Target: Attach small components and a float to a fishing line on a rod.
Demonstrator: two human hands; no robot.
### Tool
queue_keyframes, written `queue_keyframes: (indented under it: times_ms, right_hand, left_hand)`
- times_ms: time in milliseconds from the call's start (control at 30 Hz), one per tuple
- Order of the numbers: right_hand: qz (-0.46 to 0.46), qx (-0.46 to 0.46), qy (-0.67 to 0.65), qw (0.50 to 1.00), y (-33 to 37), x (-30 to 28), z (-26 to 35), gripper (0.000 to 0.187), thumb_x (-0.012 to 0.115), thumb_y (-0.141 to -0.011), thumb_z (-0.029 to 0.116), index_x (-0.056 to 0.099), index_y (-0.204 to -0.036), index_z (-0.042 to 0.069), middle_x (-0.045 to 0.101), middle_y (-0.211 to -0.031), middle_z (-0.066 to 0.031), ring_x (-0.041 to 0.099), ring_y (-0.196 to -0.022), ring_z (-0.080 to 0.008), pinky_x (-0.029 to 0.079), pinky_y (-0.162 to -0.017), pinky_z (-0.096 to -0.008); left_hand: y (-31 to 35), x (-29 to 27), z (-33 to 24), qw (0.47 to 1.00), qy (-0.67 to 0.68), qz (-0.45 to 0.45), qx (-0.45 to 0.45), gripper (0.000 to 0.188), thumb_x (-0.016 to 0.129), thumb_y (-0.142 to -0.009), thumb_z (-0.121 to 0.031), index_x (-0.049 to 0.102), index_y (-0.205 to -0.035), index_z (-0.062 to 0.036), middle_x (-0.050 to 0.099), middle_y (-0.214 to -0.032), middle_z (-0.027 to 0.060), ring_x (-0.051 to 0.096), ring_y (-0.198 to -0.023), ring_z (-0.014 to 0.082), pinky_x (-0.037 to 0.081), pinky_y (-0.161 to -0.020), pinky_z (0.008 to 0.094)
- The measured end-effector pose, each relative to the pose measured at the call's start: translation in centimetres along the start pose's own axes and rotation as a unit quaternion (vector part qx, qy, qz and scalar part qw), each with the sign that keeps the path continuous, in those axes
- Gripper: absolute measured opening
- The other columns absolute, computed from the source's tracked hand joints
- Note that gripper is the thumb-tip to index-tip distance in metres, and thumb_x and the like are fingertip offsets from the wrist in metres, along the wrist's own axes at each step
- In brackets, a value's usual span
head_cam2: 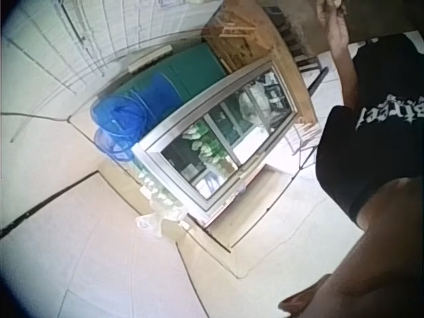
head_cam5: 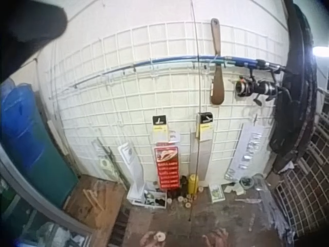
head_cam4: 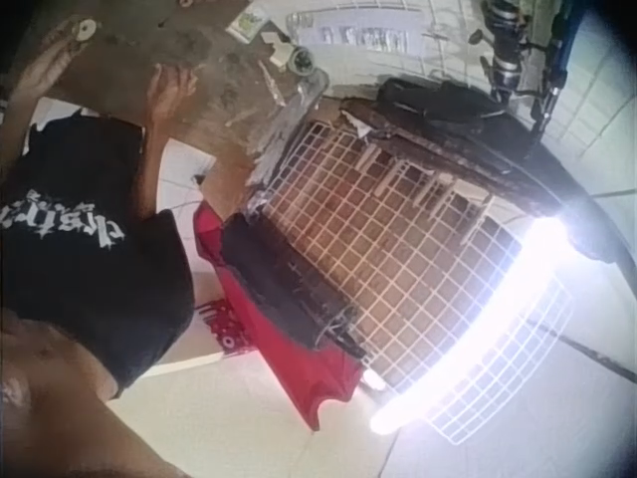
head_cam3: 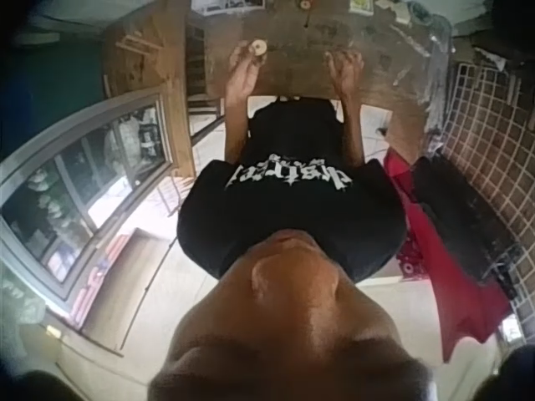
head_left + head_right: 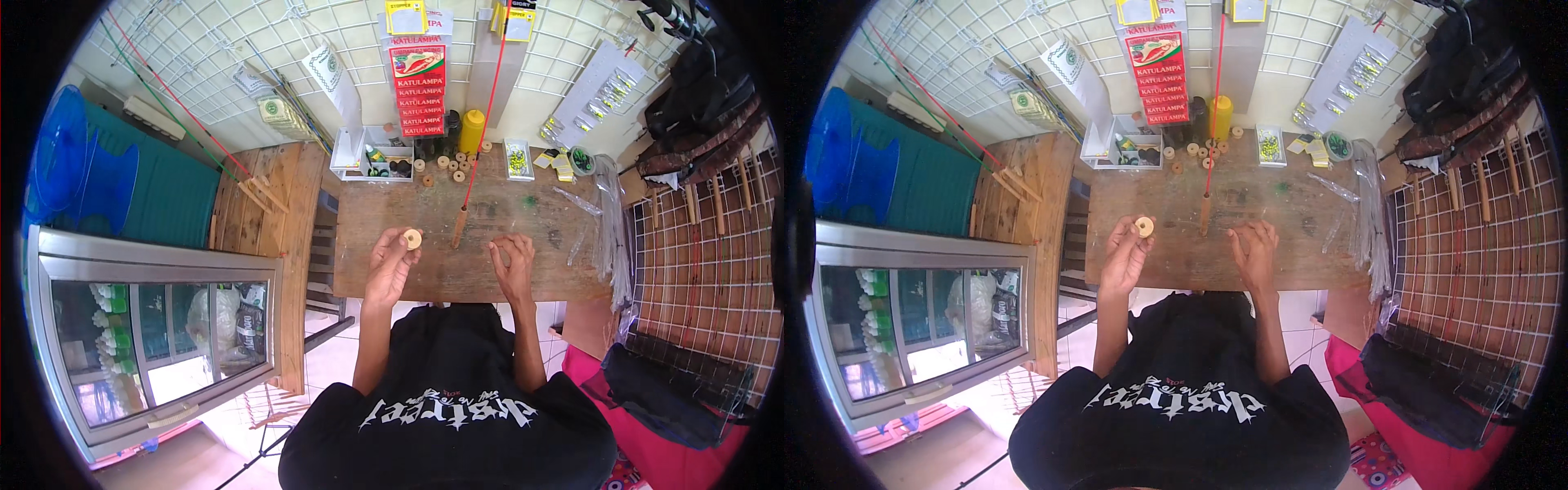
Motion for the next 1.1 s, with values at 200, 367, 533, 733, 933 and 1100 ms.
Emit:
queue_keyframes:
  times_ms: [200, 367, 533, 733, 933, 1100]
  right_hand:
    - [-0.15, -0.073, -0.11, 0.98, -0.1, -2.0, 4.4, 0.038, 0.045, -0.082, -0.007, 0.055, -0.118, 0.002, 0.053, -0.127, -0.0185, 0.043, -0.128, -0.0356, 0.027, -0.108, -0.0503]
    - [-0.043, -0.196, -0.269, 0.942, -2.7, -2.2, 8.0, 0.04, 0.043, -0.087, -0.005, 0.051, -0.125, 0.004, 0.05, -0.131, -0.0201, 0.044, -0.126, -0.0396, 0.035, -0.104, -0.0493]
    - [0.212, -0.007, -0.279, 0.937, -5.2, -1.0, 8.1, 0.03, 0.051, -0.095, 0.016, 0.05, -0.121, 0.002, 0.06, -0.104, -0.0248, 0.061, -0.101, -0.0384, 0.047, -0.08, -0.0444]
    - [0.286, 0.052, -0.233, 0.928, -5.6, -2.5, 6.5, 0.02, 0.058, -0.093, 0.017, 0.062, -0.095, -0.002, 0.055, -0.063, -0.003, 0.041, -0.053, -0.0092, 0.035, -0.048, -0.0285]
    - [0.335, 0.037, -0.328, 0.882, -5.2, -3.2, 5.7, 0.02, 0.057, -0.093, 0.015, 0.059, -0.082, -0.002, 0.052, -0.068, -0.0002, 0.042, -0.062, -0.0042, 0.035, -0.054, -0.0244]
    - [0.314, -0.02, -0.369, 0.875, -4.9, -2.9, 5.0, 0.019, 0.051, -0.096, 0.013, 0.056, -0.083, 0.0, 0.053, -0.074, -0.0024, 0.046, -0.077, -0.0105, 0.039, -0.07, -0.0267]
  left_hand:
    - [-0.5, 1.0, -0.3, 0.963, -0.266, 0.031, 0.025, 0.021, 0.065, -0.086, -0.001, 0.061, -0.106, -0.0011, 0.064, -0.102, 0.0094, 0.058, -0.08, 0.0089, 0.048, -0.068, 0.0213]
    - [-1.5, 2.7, -0.1, 0.931, -0.348, 0.077, 0.074, 0.027, 0.07, -0.078, 0.006, 0.063, -0.104, 0.0014, 0.063, -0.103, 0.0085, 0.06, -0.085, 0.01, 0.05, -0.068, 0.0223]
    - [-2.2, 4.4, -1.1, 0.923, -0.354, 0.089, 0.12, 0.027, 0.074, -0.074, 0.006, 0.066, -0.1, 0.0013, 0.061, -0.106, 0.0082, 0.061, -0.085, 0.0119, 0.052, -0.072, 0.0243]
    - [-2.7, 5.3, -2.1, 0.857, -0.474, 0.058, 0.194, 0.027, 0.078, -0.069, 0.0, 0.068, -0.094, -0.0012, 0.063, -0.1, 0.0092, 0.062, -0.083, 0.0136, 0.051, -0.068, 0.0257]
    - [-2.5, 6.1, -2.1, 0.758, -0.607, 0.024, 0.236, 0.028, 0.079, -0.068, -0.005, 0.068, -0.094, -0.002, 0.063, -0.098, 0.0076, 0.06, -0.075, 0.0154, 0.049, -0.064, 0.0265]
    - [-2.5, 5.7, -0.6, 0.77, -0.593, -0.008, 0.236, 0.028, 0.079, -0.068, -0.002, 0.069, -0.094, -0.0028, 0.063, -0.099, 0.0077, 0.06, -0.077, 0.0137, 0.05, -0.064, 0.0262]
Point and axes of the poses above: each hand's wrist, its own y-axis away from the middle knuckle, its own x-axis out of the palm, z = x × y, the point moved 2 cm from there along -y, towards the middle knuckle
